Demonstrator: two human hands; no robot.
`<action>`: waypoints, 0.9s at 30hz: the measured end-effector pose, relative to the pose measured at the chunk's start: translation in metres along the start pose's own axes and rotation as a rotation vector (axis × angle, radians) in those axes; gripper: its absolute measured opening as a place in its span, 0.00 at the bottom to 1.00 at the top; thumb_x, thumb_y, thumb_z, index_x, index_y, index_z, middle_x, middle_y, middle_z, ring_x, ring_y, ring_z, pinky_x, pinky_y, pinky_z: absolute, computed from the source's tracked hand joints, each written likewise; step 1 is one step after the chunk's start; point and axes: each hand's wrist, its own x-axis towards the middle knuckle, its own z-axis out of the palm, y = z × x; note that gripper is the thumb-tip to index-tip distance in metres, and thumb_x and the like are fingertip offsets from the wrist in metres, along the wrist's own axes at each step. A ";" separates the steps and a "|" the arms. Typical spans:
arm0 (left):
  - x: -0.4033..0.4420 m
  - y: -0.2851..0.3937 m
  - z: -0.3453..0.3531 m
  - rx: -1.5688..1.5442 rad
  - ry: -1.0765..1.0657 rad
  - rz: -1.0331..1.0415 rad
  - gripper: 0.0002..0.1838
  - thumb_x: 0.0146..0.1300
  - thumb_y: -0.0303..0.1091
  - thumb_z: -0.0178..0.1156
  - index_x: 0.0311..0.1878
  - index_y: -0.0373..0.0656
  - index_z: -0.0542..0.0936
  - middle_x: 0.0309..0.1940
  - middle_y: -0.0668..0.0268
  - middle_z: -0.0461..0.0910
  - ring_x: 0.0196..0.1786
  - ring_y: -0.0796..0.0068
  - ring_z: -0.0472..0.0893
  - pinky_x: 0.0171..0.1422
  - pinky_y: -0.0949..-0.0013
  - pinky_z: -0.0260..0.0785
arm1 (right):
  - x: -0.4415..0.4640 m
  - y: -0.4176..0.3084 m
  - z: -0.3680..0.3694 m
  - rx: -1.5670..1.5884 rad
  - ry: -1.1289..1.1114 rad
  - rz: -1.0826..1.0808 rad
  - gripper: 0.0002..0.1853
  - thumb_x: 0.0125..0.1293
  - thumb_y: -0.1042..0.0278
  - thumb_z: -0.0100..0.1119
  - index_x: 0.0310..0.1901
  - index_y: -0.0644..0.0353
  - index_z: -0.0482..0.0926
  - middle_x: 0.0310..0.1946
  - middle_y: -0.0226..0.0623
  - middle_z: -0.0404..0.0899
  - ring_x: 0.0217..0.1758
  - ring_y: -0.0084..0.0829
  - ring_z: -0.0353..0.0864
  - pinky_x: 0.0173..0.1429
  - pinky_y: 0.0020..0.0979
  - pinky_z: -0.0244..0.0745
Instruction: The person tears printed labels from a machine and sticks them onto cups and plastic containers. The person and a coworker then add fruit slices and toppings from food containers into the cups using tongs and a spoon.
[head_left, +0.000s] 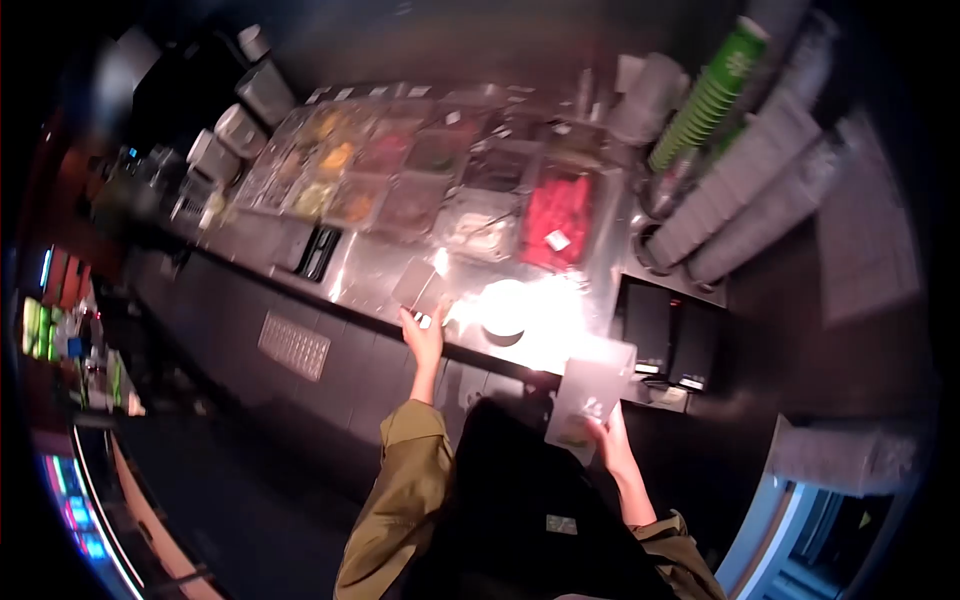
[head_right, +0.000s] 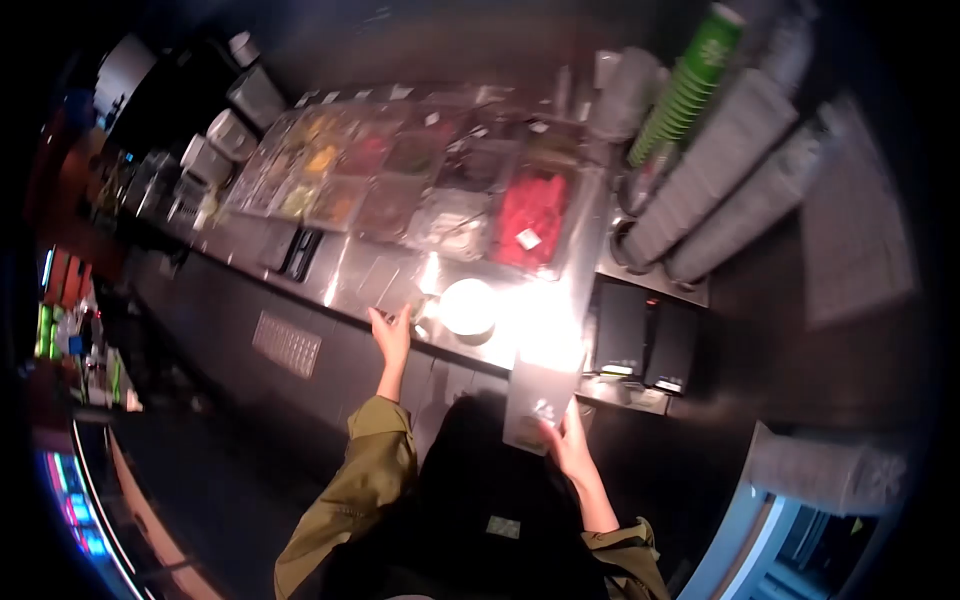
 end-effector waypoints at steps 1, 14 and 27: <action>0.005 -0.005 -0.012 0.010 0.029 0.015 0.30 0.50 0.37 0.69 0.51 0.30 0.66 0.41 0.48 0.75 0.45 0.55 0.76 0.49 0.59 0.66 | -0.001 0.003 0.020 -0.086 -0.113 -0.019 0.30 0.59 0.74 0.54 0.63 0.63 0.57 0.58 0.38 0.65 0.62 0.29 0.64 0.64 0.31 0.59; 0.266 -0.145 -0.260 0.342 0.054 0.258 0.27 0.56 0.29 0.65 0.55 0.31 0.64 0.47 0.55 0.71 0.46 0.68 0.74 0.52 0.68 0.68 | 0.267 0.057 0.374 -0.248 -0.040 -0.237 0.28 0.50 0.77 0.62 0.54 0.60 0.63 0.44 0.37 0.73 0.47 0.28 0.73 0.52 0.29 0.69; 0.551 -0.239 -0.323 -0.058 0.264 0.050 0.31 0.48 0.20 0.67 0.55 0.34 0.63 0.46 0.54 0.72 0.49 0.63 0.75 0.54 0.64 0.68 | 0.433 0.040 0.669 -0.169 -0.412 -0.568 0.29 0.43 0.78 0.64 0.50 0.63 0.64 0.45 0.36 0.63 0.49 0.30 0.67 0.52 0.28 0.65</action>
